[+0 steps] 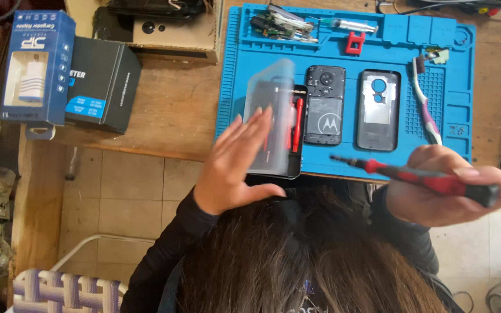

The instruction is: The person disassembles a smartphone, removes the back cover, and cleans the internal components using a toothbrush. They then reassemble the phone and use a screwdriver to tighten screws.

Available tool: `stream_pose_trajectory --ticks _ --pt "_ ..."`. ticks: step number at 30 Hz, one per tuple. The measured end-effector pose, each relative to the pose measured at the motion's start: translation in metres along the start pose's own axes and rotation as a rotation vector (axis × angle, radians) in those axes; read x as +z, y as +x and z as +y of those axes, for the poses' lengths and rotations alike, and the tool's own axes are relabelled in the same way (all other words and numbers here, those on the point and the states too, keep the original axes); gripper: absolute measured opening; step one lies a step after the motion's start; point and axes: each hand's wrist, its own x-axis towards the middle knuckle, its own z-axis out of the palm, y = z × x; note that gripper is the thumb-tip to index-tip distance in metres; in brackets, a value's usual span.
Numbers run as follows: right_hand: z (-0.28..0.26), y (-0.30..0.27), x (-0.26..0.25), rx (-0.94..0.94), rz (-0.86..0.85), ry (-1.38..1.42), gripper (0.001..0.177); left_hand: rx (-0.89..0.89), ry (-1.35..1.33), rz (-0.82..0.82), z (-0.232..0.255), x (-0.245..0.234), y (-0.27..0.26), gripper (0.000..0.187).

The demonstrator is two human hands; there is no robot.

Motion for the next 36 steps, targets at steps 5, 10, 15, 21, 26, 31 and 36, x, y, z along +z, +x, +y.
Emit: stream_pose_trajectory --ticks 5,10,15,21,26,31,36 --pt "-0.002 0.006 -0.014 -0.054 -0.032 -0.019 0.036 -0.039 0.219 -0.238 0.013 0.023 0.040 0.114" --pt "0.001 -0.004 -0.019 0.017 -0.073 -0.061 0.043 0.001 0.743 -0.575 0.018 0.055 0.061 0.149" --pt "0.016 -0.010 -0.009 -0.124 -0.115 0.050 0.041 0.004 0.652 -0.538 0.011 0.071 0.052 0.144" --pt "0.022 -0.023 -0.010 -0.040 -0.172 0.020 0.045 -0.052 0.645 -0.451 0.012 0.068 0.045 0.107" --pt "0.022 -0.028 -0.030 -0.030 -0.235 -0.093 0.049 -0.265 0.675 -0.340 0.017 0.054 0.042 0.106" --pt "0.036 -0.028 -0.046 -0.002 -0.210 0.068 0.042 -0.615 0.186 -0.380 0.009 0.021 0.037 0.112" --pt "0.042 -0.032 -0.046 -0.064 -0.185 0.019 0.044 -0.744 -0.159 -0.449 -0.014 -0.023 0.029 0.105"
